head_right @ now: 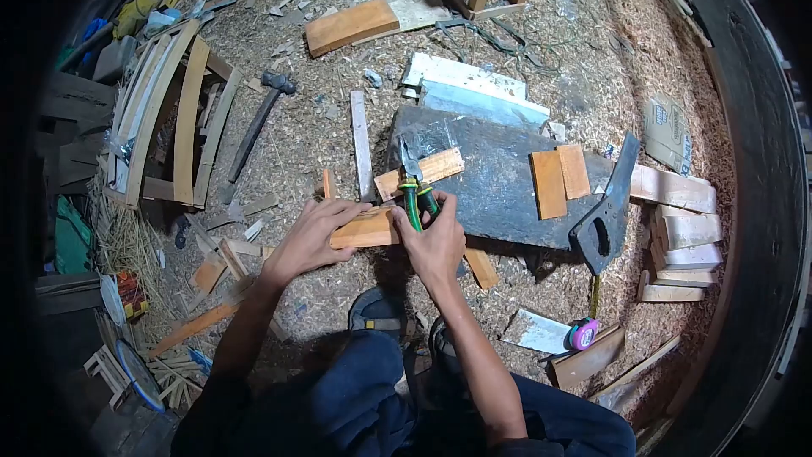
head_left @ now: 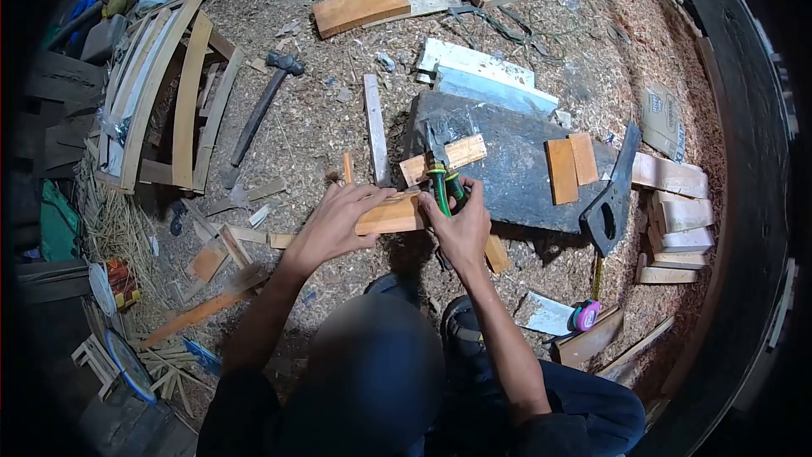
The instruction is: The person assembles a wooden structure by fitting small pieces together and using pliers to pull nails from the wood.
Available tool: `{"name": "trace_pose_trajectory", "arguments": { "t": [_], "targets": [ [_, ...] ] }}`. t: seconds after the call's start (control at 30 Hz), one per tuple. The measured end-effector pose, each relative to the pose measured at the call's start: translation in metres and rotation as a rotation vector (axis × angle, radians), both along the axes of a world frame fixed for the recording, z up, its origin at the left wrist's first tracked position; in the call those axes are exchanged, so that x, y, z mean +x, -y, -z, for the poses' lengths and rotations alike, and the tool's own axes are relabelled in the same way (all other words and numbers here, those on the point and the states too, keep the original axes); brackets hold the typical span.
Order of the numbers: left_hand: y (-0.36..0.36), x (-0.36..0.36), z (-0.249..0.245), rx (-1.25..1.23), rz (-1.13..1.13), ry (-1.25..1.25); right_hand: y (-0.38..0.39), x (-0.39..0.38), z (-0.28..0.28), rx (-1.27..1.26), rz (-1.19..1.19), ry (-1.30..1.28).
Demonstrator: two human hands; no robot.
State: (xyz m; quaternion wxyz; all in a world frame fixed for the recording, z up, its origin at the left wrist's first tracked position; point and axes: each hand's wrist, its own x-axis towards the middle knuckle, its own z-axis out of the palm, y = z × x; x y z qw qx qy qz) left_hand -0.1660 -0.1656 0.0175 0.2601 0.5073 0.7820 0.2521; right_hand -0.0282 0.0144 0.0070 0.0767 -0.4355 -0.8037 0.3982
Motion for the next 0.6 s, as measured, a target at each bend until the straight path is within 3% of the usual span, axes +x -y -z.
{"name": "trace_pose_trajectory", "arguments": {
  "t": [0.6],
  "targets": [
    [-0.002, -0.001, -0.002, -0.009, 0.005, 0.006, 0.002, -0.007, -0.001, 0.04, -0.007, 0.065]
  ]
}}
